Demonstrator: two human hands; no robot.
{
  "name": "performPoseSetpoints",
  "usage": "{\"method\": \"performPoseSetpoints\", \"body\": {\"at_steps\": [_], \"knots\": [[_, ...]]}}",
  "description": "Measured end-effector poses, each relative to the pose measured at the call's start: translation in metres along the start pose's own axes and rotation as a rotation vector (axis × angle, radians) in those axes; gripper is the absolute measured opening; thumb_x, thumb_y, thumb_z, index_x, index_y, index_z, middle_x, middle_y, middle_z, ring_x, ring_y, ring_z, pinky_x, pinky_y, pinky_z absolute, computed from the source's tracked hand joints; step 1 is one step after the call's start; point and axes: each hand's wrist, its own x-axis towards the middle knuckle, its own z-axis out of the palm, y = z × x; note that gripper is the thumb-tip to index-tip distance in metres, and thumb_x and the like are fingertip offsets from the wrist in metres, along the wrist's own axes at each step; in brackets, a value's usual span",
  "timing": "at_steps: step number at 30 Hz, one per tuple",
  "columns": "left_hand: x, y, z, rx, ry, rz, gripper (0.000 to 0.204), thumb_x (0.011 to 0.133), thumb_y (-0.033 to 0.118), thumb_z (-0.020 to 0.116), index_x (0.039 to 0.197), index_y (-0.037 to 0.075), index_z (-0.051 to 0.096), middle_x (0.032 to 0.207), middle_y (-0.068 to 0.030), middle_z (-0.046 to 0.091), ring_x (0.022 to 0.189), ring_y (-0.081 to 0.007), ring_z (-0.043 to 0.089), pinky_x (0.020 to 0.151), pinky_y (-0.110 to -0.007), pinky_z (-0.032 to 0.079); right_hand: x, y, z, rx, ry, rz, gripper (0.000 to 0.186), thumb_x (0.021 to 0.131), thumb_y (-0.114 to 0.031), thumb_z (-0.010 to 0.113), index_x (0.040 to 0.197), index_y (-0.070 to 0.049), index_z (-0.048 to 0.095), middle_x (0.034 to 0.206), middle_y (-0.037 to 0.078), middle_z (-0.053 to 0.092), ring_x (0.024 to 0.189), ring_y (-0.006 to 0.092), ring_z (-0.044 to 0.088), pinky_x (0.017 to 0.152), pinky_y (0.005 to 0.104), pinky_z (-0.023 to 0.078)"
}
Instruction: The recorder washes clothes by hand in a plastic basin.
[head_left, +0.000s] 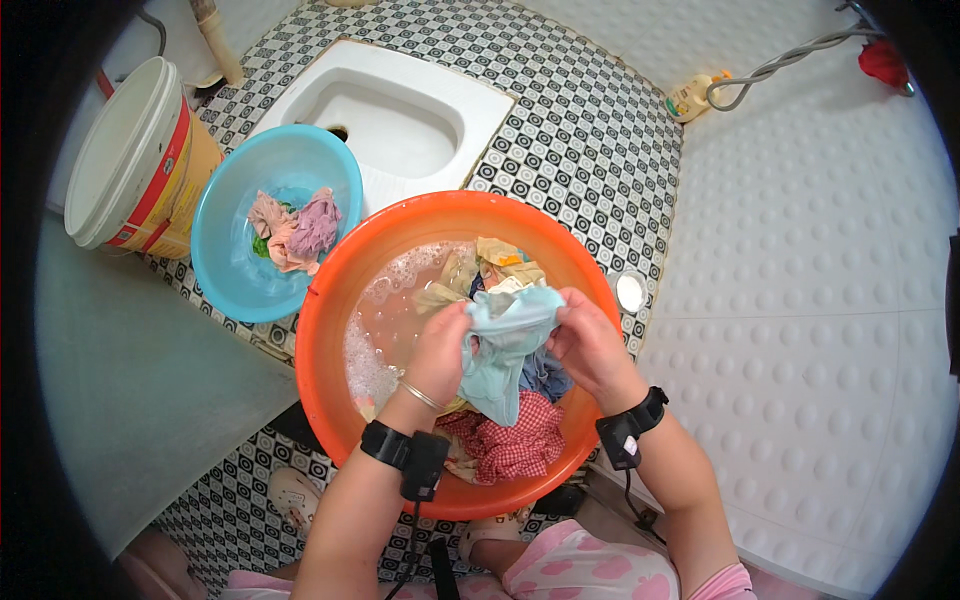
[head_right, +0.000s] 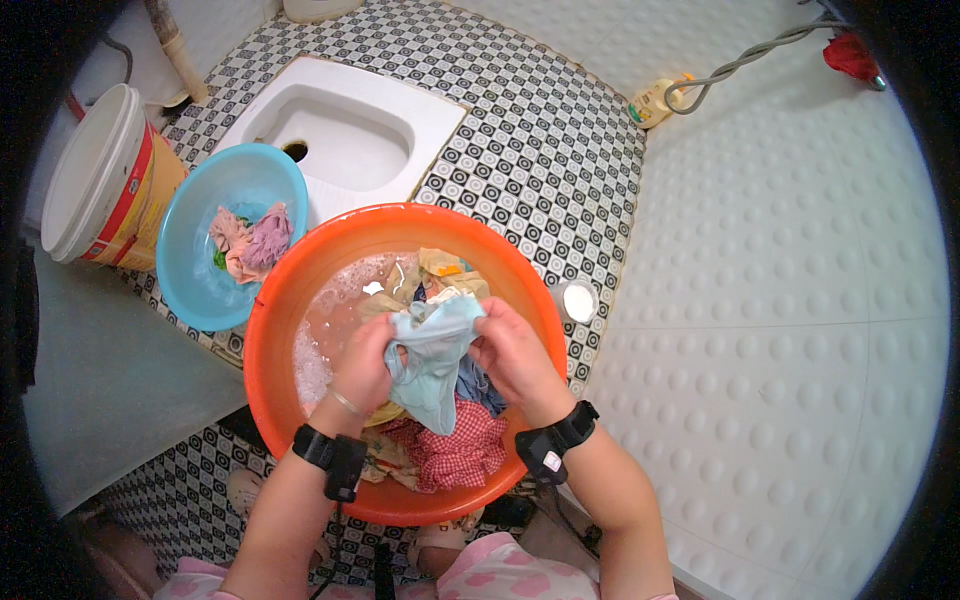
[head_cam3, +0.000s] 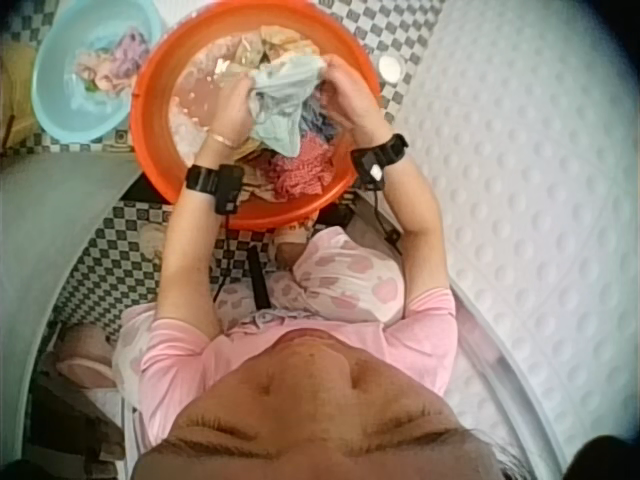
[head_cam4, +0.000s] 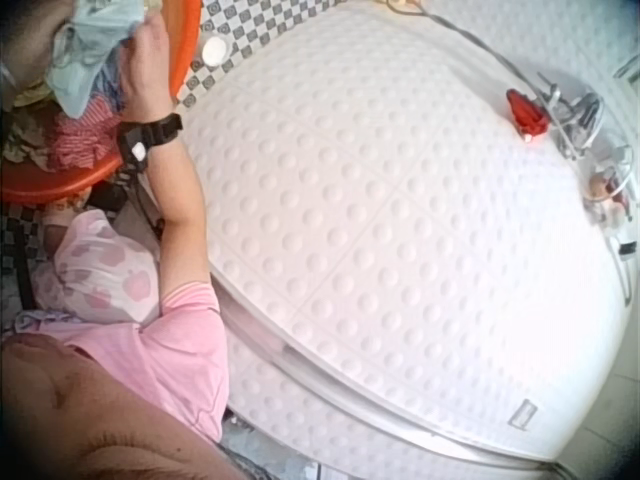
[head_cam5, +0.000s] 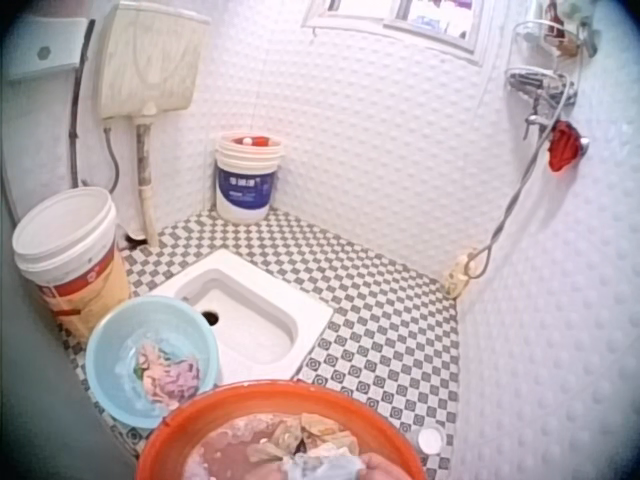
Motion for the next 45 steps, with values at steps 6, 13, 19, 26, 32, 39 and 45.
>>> {"method": "performPoseSetpoints", "body": {"at_steps": [6, 13, 19, 26, 32, 39, 45], "knots": [[0.003, 0.027, 0.006, -0.664, 0.158, -0.154, 0.028, 0.094, 0.016, 0.036, 0.104, -0.001, 0.057, 0.096, -0.0089, 0.062, 0.088, -0.0145, 0.06, 0.081, -0.029, 0.048, -0.008, -0.022, -0.006, -0.039, -0.017, -0.163, 0.005, 0.091, -0.012, 0.051, 0.094, -0.009, 0.049, 0.091, -0.001, 0.057, 0.081, 0.0088, 0.056, 0.07, 0.0238, 0.046], [0.003, 0.034, -0.009, -0.233, 0.192, 0.107, 0.021, 0.093, 0.017, 0.045, 0.098, 0.0, 0.056, 0.085, -0.0062, 0.057, 0.085, -0.0123, 0.055, 0.079, -0.027, 0.045, -0.011, -0.011, 0.004, -1.527, -0.328, 0.026, 0.025, 0.083, -0.016, 0.065, 0.104, -0.003, 0.061, 0.094, 0.007, 0.062, 0.091, 0.0184, 0.059, 0.078, 0.032, 0.047], [-0.017, 0.028, -0.015, 0.434, -0.066, 0.086, 0.048, 0.085, 0.023, 0.065, 0.124, 0.002, 0.047, 0.109, -0.0063, 0.057, 0.1, -0.0124, 0.053, 0.087, -0.03, 0.044, 0.0, -0.025, 0.03, -0.949, -0.394, -0.16, 0.022, 0.089, -0.019, 0.057, 0.102, -0.002, 0.06, 0.092, 0.008, 0.061, 0.084, 0.0168, 0.057, 0.077, 0.0302, 0.046], [-0.023, 0.033, -0.046, -0.145, 0.266, 0.054, 0.034, 0.098, 0.022, 0.042, 0.118, -0.004, 0.052, 0.11, -0.0071, 0.06, 0.097, -0.0138, 0.057, 0.084, -0.028, 0.046, 0.089, 0.014, 0.038, -0.924, -0.388, -0.083, 0.031, 0.093, -0.024, 0.05, 0.115, -0.002, 0.054, 0.104, 0.009, 0.061, 0.094, 0.0165, 0.058, 0.084, 0.0295, 0.045], [-0.033, -0.001, -0.083, -0.214, 0.455, 0.004, 0.034, 0.097, 0.016, 0.043, 0.125, -0.003, 0.044, 0.116, -0.0073, 0.054, 0.102, -0.0157, 0.053, 0.088, -0.029, 0.043, 0.167, 0.093, 0.011, -1.268, -0.295, 0.108, 0.036, 0.09, -0.026, 0.046, 0.111, 0.0, 0.059, 0.108, 0.018, 0.062, 0.096, 0.0295, 0.06, 0.085, 0.0343, 0.046], [-0.037, -0.033, -0.105, -0.233, 0.499, -0.083, 0.044, 0.097, 0.016, 0.038, 0.139, 0.003, 0.033, 0.134, -0.0082, 0.045, 0.118, -0.0191, 0.046, 0.098, -0.032, 0.038, 0.182, 0.114, 0.042, -1.167, -0.042, 0.313, 0.03, 0.088, -0.016, 0.042, 0.107, 0.0, 0.06, 0.095, 0.014, 0.065, 0.08, 0.0231, 0.063, 0.07, 0.0322, 0.051], [-0.036, -0.026, -0.107, -0.393, 0.376, -0.06, 0.041, 0.099, 0.027, 0.04, 0.13, 0.001, 0.044, 0.122, -0.008, 0.053, 0.11, -0.0158, 0.051, 0.093, -0.03, 0.041, 0.118, 0.058, 0.09, -0.629, -0.677, 0.536, 0.029, 0.087, -0.012, 0.047, 0.113, -0.001, 0.057, 0.103, 0.016, 0.061, 0.098, 0.0276, 0.06, 0.087, 0.0366, 0.048]]}}
